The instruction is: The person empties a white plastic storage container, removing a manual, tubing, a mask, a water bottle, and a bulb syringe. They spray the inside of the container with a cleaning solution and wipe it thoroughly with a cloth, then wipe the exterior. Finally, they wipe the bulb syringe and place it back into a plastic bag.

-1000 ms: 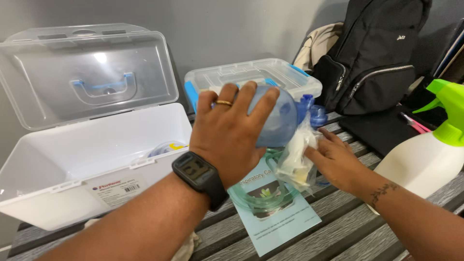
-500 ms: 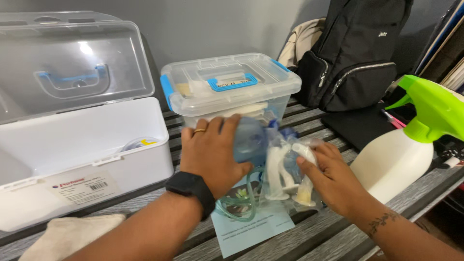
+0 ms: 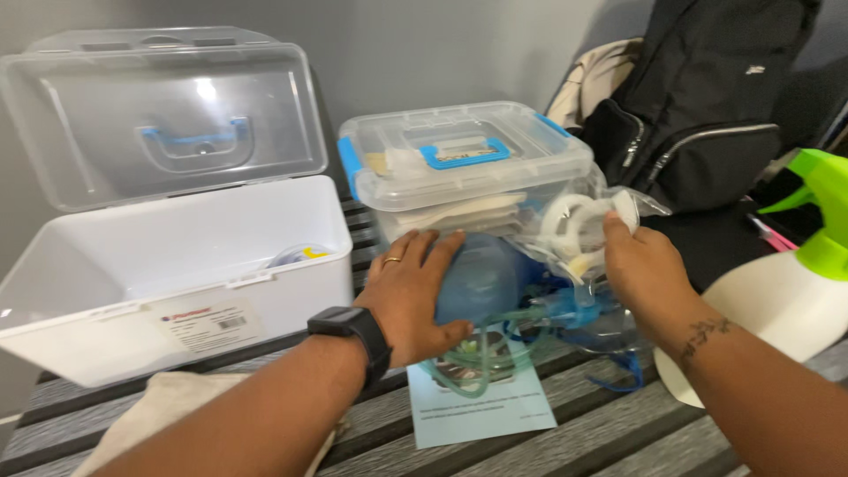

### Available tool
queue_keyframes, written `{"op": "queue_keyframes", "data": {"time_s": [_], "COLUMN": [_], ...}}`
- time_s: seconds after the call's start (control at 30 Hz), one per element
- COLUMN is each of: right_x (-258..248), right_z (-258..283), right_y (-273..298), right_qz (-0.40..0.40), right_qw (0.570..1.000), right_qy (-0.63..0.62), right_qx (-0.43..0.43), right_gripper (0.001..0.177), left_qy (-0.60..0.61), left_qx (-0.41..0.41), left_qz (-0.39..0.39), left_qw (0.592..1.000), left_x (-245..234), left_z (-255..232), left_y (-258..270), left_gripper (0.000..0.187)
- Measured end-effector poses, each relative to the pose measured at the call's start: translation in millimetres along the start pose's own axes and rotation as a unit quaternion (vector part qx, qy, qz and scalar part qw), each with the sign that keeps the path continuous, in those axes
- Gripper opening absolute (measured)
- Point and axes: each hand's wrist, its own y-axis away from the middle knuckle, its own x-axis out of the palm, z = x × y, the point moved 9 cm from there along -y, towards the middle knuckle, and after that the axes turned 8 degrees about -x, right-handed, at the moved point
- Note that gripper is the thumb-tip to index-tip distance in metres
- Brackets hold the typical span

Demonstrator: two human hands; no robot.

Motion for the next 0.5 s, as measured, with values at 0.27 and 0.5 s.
{"op": "queue_keyframes", "data": {"time_s": [0.27, 0.5], "right_x": [3.7, 16.6], "right_z": [-7.0, 141.4], "right_y": [-15.8, 58.5], "right_qz": [-0.032, -0.173], "right_qw": [0.976, 0.901], "right_qy": [0.216, 0.119], "right_qx": [0.022, -0.380], "right_gripper": [0.081, 0.055], "left_qy": [0.059, 0.005], "left_qx": [0.034, -0.369], "left_qz": [-0.272, -0.038], "left_qw": [0.960, 0.929], "left_x": [-95.6, -119.2], "left_z": [26.2, 206.6], "left_y": [40.8, 17.3], "left_gripper": [0.018, 0.042]}}
